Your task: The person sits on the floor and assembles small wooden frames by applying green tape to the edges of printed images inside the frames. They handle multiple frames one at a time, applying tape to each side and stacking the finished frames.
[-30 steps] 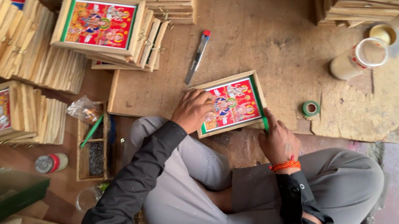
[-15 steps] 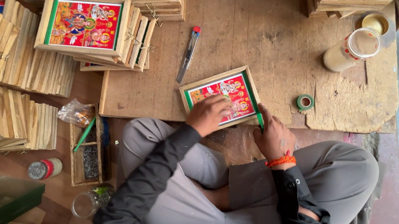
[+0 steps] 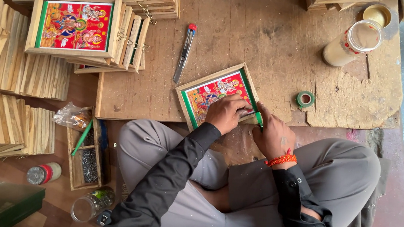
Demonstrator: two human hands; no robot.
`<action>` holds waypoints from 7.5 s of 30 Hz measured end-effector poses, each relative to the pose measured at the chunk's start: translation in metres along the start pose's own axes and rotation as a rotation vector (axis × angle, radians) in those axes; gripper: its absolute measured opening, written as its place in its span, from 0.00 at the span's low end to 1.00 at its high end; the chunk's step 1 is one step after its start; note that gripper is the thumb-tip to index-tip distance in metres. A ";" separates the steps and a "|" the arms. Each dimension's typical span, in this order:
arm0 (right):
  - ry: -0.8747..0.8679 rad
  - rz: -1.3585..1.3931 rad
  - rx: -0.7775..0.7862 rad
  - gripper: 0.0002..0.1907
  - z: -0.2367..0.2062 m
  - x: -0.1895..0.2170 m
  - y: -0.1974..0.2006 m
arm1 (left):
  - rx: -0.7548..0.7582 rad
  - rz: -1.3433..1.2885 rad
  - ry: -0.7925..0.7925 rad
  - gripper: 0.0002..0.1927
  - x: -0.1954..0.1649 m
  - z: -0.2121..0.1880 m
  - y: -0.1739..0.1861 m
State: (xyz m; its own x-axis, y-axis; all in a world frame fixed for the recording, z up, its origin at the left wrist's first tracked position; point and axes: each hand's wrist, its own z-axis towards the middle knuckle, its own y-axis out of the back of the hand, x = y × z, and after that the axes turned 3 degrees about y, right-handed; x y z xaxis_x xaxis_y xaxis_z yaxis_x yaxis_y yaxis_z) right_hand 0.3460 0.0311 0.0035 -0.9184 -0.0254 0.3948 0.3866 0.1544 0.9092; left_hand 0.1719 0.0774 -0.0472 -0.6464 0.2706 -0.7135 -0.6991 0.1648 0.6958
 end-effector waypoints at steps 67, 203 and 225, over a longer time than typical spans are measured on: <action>0.019 0.731 -0.307 0.35 -0.024 0.023 0.014 | -0.731 0.562 -0.556 0.15 -0.058 0.044 0.232; 0.030 -0.169 0.005 0.32 -0.001 0.006 0.007 | -0.033 0.676 -0.159 0.26 0.039 0.060 0.014; 0.018 -0.113 0.043 0.36 -0.008 -0.008 0.019 | -0.096 0.432 -0.494 0.05 -0.042 0.135 -0.037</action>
State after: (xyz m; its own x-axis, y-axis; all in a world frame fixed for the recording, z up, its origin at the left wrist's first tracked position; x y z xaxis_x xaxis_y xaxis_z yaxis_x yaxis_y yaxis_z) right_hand 0.3612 0.0267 0.0192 -0.9541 -0.0631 0.2929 0.2764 0.1921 0.9417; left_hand 0.2666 0.1881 -0.0322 -0.6745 0.7001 -0.2341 -0.4474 -0.1355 0.8840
